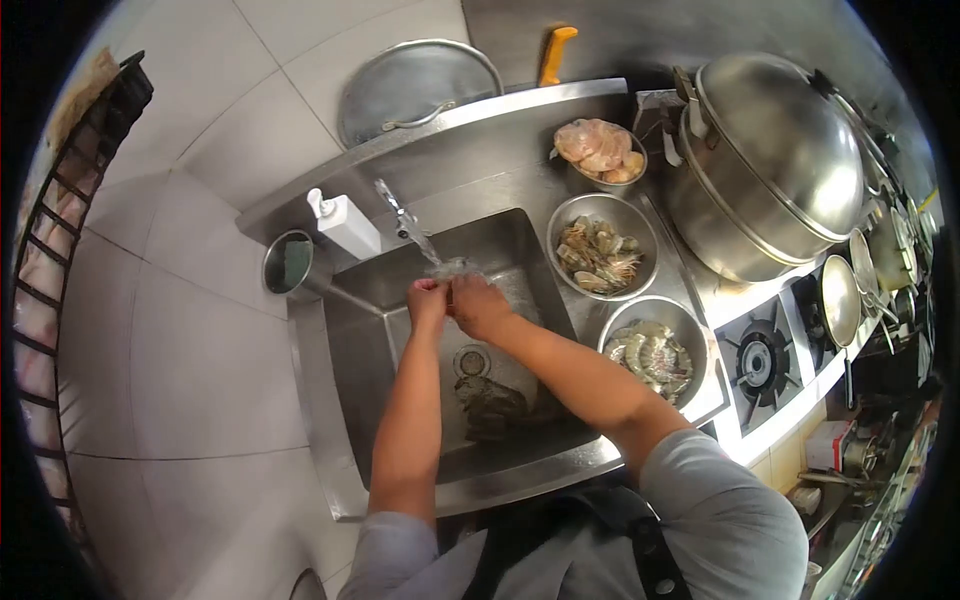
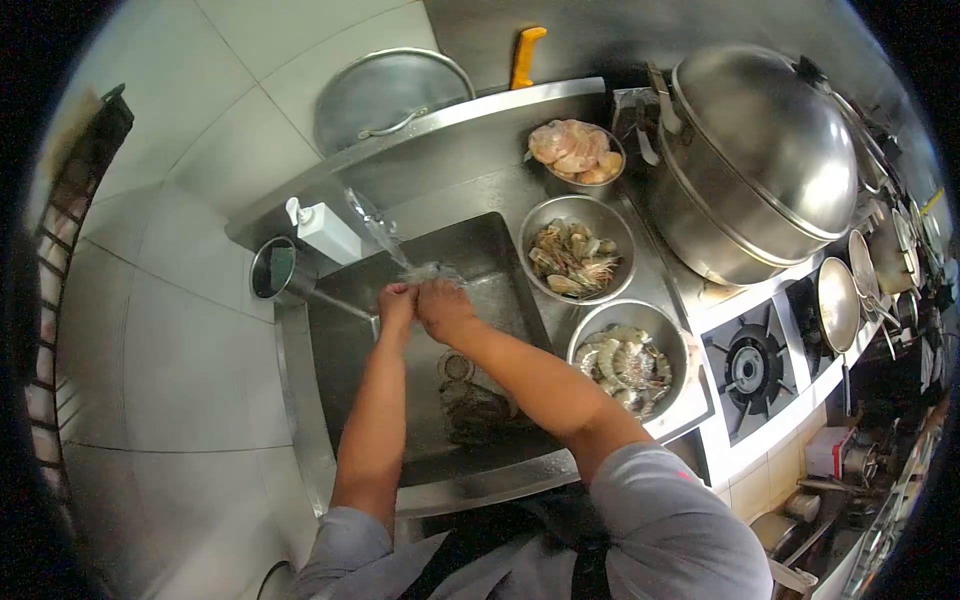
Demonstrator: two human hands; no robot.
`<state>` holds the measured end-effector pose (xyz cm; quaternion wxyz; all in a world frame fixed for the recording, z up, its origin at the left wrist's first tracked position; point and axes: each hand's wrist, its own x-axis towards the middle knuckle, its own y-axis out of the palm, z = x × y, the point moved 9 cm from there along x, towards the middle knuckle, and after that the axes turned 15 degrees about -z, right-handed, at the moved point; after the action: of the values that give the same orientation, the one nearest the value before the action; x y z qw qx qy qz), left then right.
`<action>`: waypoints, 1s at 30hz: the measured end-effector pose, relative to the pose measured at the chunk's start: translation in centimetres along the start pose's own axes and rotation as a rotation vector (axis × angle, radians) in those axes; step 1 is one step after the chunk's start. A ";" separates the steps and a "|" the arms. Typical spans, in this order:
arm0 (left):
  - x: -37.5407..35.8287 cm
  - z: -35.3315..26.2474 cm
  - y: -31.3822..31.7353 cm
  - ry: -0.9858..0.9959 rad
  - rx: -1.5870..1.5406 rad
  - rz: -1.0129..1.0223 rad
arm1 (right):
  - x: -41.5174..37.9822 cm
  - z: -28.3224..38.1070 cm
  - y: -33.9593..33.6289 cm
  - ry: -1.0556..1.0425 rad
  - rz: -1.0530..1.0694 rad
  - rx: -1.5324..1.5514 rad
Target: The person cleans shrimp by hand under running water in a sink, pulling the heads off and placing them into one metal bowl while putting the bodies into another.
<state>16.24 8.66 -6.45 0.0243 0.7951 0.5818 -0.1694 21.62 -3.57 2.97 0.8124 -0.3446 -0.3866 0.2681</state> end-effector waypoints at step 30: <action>0.1 -6.5 -1.1 0.460 0.372 0.196 | 5.0 -1.4 4.2 -0.081 0.261 0.326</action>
<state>16.82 10.63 -0.20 -0.2376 0.8558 0.4515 -0.0857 24.83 2.04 1.30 0.7996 -0.2449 -0.3225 0.4434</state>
